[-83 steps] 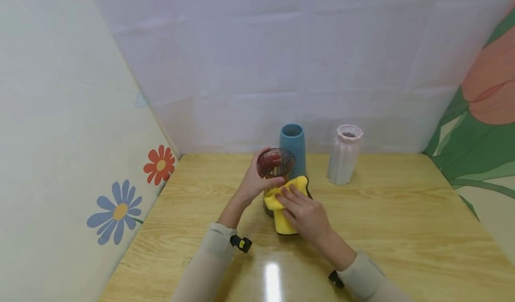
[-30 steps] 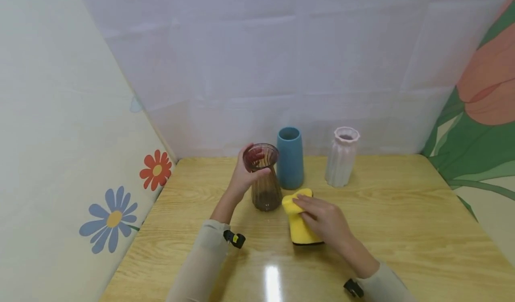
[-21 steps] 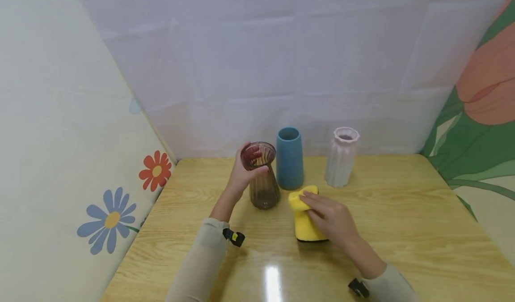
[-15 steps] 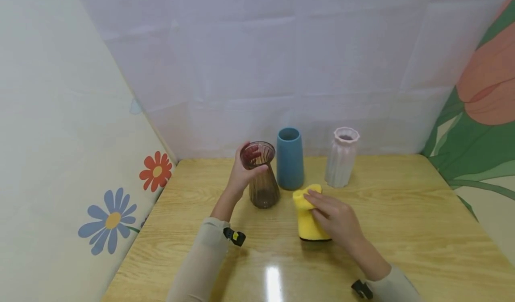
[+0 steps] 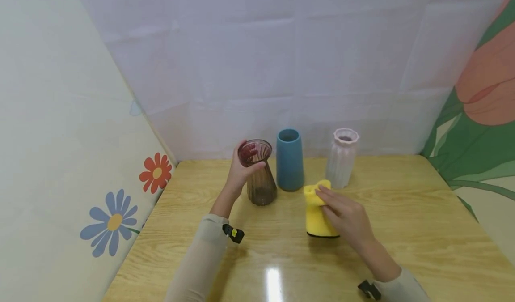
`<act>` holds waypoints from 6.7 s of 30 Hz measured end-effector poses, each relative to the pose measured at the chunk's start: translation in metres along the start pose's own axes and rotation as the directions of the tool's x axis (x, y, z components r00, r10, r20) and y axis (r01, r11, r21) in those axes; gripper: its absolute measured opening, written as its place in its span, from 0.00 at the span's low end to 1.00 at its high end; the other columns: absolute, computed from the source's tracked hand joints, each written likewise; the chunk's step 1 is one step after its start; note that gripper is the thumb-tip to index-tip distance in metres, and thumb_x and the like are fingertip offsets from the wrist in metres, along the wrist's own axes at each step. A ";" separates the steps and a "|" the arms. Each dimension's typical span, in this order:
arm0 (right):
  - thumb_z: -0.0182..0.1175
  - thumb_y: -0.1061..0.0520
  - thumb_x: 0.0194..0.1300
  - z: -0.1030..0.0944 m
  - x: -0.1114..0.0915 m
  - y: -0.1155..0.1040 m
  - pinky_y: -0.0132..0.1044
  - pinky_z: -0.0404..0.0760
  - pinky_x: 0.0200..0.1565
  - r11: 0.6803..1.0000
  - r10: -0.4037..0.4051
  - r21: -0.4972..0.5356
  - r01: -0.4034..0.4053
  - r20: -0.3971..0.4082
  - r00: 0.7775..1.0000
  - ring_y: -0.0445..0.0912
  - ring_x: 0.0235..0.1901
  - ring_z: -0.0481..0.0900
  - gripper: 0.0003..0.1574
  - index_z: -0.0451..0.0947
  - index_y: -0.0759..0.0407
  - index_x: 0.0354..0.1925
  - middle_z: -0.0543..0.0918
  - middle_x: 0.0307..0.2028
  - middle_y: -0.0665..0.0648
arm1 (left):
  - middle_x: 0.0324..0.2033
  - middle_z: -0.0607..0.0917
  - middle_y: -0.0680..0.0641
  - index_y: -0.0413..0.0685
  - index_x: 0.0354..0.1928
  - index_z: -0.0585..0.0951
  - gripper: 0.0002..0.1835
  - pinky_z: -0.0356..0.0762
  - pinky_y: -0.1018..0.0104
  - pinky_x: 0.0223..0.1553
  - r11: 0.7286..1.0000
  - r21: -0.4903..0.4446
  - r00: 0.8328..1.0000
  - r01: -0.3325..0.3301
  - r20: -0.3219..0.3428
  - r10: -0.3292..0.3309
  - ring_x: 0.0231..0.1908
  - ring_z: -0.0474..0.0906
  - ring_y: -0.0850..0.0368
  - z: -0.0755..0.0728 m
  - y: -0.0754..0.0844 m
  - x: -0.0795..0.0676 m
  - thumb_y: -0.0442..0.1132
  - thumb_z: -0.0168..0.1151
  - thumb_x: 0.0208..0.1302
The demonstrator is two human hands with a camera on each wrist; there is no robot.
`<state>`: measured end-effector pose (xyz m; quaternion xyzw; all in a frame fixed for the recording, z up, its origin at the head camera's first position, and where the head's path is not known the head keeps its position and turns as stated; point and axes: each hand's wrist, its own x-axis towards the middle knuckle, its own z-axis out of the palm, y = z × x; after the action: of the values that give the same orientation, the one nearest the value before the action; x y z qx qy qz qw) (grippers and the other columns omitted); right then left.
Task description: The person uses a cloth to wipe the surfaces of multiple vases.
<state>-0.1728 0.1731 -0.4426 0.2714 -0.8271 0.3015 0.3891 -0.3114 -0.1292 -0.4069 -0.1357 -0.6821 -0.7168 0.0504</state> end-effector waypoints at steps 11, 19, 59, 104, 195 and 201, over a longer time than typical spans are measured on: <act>0.71 0.68 0.51 -0.011 0.000 0.007 0.19 0.65 0.62 1.000 -0.010 -0.017 0.009 -0.047 0.999 0.56 0.47 0.87 0.30 0.86 0.57 0.55 0.87 0.52 0.58 | 0.70 0.67 0.40 0.53 0.78 0.52 0.53 0.66 0.51 0.67 1.000 -0.018 0.998 0.017 -0.060 -0.018 0.68 0.66 0.46 -0.003 -0.002 0.016 0.30 0.74 0.56; 0.72 0.71 0.48 -0.018 0.004 0.007 0.20 0.67 0.61 1.000 0.014 0.006 -0.013 -0.071 0.997 0.56 0.48 0.87 0.33 0.86 0.56 0.55 0.87 0.52 0.59 | 0.70 0.67 0.39 0.48 0.79 0.50 0.55 0.65 0.52 0.68 1.000 -0.012 0.996 0.015 -0.088 -0.016 0.68 0.65 0.46 -0.009 -0.003 0.026 0.29 0.74 0.56; 0.65 0.66 0.57 -0.017 0.034 0.009 0.31 0.73 0.63 0.994 -0.086 0.047 0.098 -0.224 0.971 0.60 0.50 0.85 0.21 0.87 0.60 0.51 0.85 0.55 0.59 | 0.74 0.63 0.44 0.48 0.73 0.67 0.42 0.50 0.40 0.74 0.857 0.349 0.919 -0.379 0.031 0.394 0.75 0.55 0.51 0.012 0.060 0.021 0.38 0.74 0.56; 0.61 0.64 0.70 0.027 0.058 0.042 0.50 0.81 0.54 0.969 -0.244 -0.065 0.237 -0.156 0.957 0.59 0.54 0.84 0.16 0.86 0.58 0.54 0.86 0.54 0.60 | 0.75 0.64 0.44 0.47 0.77 0.61 0.40 0.56 0.53 0.74 0.909 0.383 0.971 -0.165 0.226 0.081 0.75 0.57 0.49 0.080 0.021 0.053 0.49 0.66 0.69; 0.64 0.60 0.61 0.045 0.028 -0.039 0.45 0.86 0.42 0.935 -0.264 -0.269 0.233 -0.085 0.961 0.59 0.52 0.85 0.21 0.85 0.59 0.54 0.86 0.53 0.61 | 0.56 0.81 0.53 0.56 0.69 0.71 0.39 0.79 0.51 0.56 0.883 0.449 0.932 -0.139 0.361 -0.037 0.55 0.79 0.55 0.058 0.039 -0.019 0.60 0.73 0.58; 0.53 0.56 0.74 0.042 0.023 -0.045 0.46 0.87 0.40 0.942 -0.256 -0.249 0.226 -0.094 0.962 0.59 0.52 0.85 0.19 0.86 0.59 0.53 0.86 0.52 0.62 | 0.55 0.81 0.52 0.55 0.69 0.72 0.38 0.79 0.52 0.57 0.876 0.455 0.925 -0.162 0.380 -0.027 0.55 0.79 0.55 0.057 0.041 -0.026 0.58 0.73 0.59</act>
<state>-0.1745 0.1087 -0.4329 0.3031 -0.7914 0.1673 0.5038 -0.2686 -0.0779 -0.3720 -0.2775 -0.8293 -0.4844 -0.0235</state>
